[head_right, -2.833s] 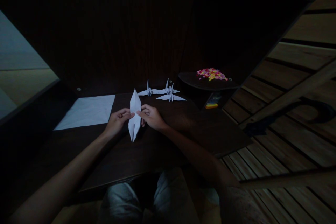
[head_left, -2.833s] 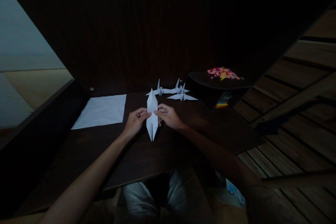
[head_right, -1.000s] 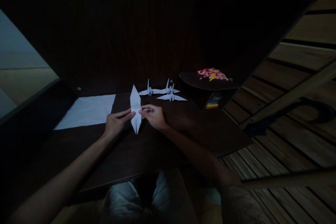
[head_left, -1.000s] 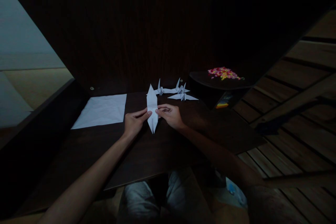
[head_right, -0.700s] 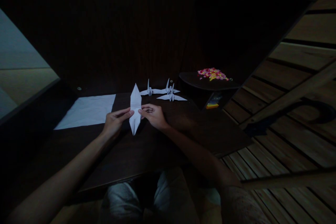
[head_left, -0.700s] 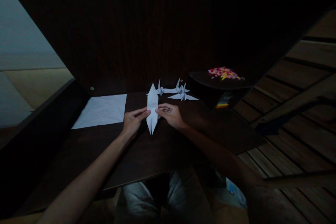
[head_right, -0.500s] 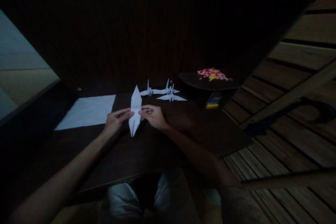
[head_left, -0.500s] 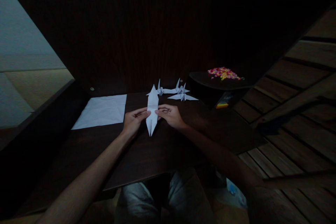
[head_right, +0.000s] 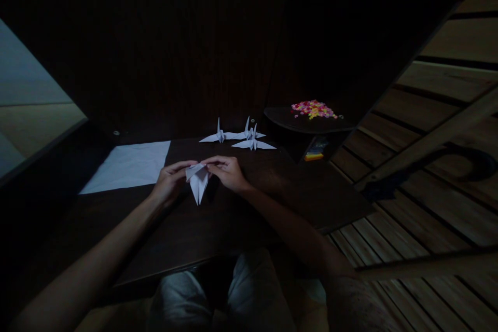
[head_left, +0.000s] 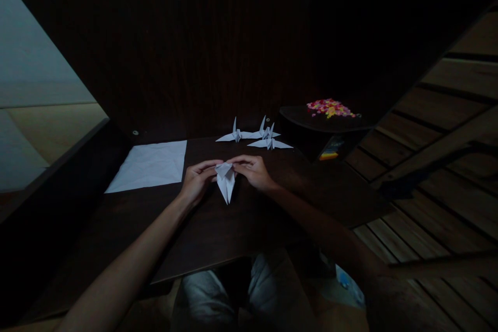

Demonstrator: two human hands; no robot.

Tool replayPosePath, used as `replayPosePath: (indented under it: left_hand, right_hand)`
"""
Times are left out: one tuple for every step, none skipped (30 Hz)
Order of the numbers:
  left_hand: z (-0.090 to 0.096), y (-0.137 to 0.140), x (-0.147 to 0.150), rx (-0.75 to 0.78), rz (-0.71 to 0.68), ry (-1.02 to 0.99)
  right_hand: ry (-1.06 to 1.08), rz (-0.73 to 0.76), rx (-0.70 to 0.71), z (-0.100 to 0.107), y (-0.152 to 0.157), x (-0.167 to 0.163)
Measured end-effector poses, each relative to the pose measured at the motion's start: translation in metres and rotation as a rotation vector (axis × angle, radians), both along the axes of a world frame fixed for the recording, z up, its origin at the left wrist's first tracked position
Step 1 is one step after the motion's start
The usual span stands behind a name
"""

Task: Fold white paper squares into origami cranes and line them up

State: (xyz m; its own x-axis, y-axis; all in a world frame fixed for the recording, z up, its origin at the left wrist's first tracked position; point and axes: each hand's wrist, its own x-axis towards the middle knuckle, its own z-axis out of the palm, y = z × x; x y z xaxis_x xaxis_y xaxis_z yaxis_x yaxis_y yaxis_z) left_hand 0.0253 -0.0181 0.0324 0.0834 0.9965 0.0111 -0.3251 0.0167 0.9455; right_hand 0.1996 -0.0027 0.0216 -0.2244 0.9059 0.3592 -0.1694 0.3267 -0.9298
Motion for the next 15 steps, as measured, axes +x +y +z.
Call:
replayPosePath:
  left_hand:
    - [0.0003,-0.0005,0.0004,0.003,0.006,0.0]
    - [0.0006,-0.0009,0.0007,0.005,0.013,0.002]
    - [0.0008,-0.0012,0.001,0.007,0.023,0.006]
    - [0.0011,-0.0014,0.0011,0.011,0.032,0.009]
    - [0.0012,-0.0014,0.001,0.015,0.037,0.011]
    - [0.0013,-0.0013,0.0009,0.02,0.035,0.01]
    - [0.0013,-0.001,0.0006,0.024,0.028,0.004]
    - [0.0012,-0.0007,0.0003,0.028,0.02,-0.005]
    - [0.001,-0.0005,-0.0001,0.033,0.012,-0.013]
    - [0.0007,-0.0003,-0.0005,0.039,0.007,-0.011]
    - [0.0003,-0.0002,-0.0008,0.048,0.006,0.005]
    - [-0.0002,-0.0003,-0.0011,0.06,0.012,0.035]
    - [-0.0006,-0.0005,-0.0013,0.073,0.02,0.074]
    - [-0.0009,-0.0008,-0.0015,0.085,0.026,0.114]
    - [-0.0011,-0.0012,-0.0016,0.094,0.028,0.147]
  right_hand:
    - [-0.007,-0.002,0.005,0.0004,-0.0005,0.0]
    - [-0.013,-0.004,0.011,0.0008,-0.001,0.0]
    - [-0.018,-0.006,0.018,0.0014,-0.0015,-0.0001]
    - [-0.023,-0.006,0.025,0.0019,-0.002,-0.0002]
    - [-0.028,-0.008,0.03,0.0025,-0.0024,-0.0003]
    - [-0.032,-0.011,0.032,0.0031,-0.0026,-0.0004]
    - [-0.033,-0.015,0.029,0.0037,-0.0028,-0.0005]
    - [-0.033,-0.018,0.019,0.0042,-0.0029,-0.0007]
    - [-0.032,-0.019,0.004,0.0047,-0.0031,-0.0009]
    - [-0.031,-0.02,-0.011,0.0052,-0.0034,-0.0013]
    - [-0.031,-0.024,-0.022,0.0057,-0.0038,-0.0018]
    - [-0.033,-0.03,-0.028,0.006,-0.0044,-0.0024]
    - [-0.035,-0.039,-0.028,0.0063,-0.005,-0.0031]
    - [-0.039,-0.047,-0.026,0.0064,-0.0056,-0.0037]
    - [-0.039,-0.051,-0.025,0.0063,-0.0062,-0.0043]
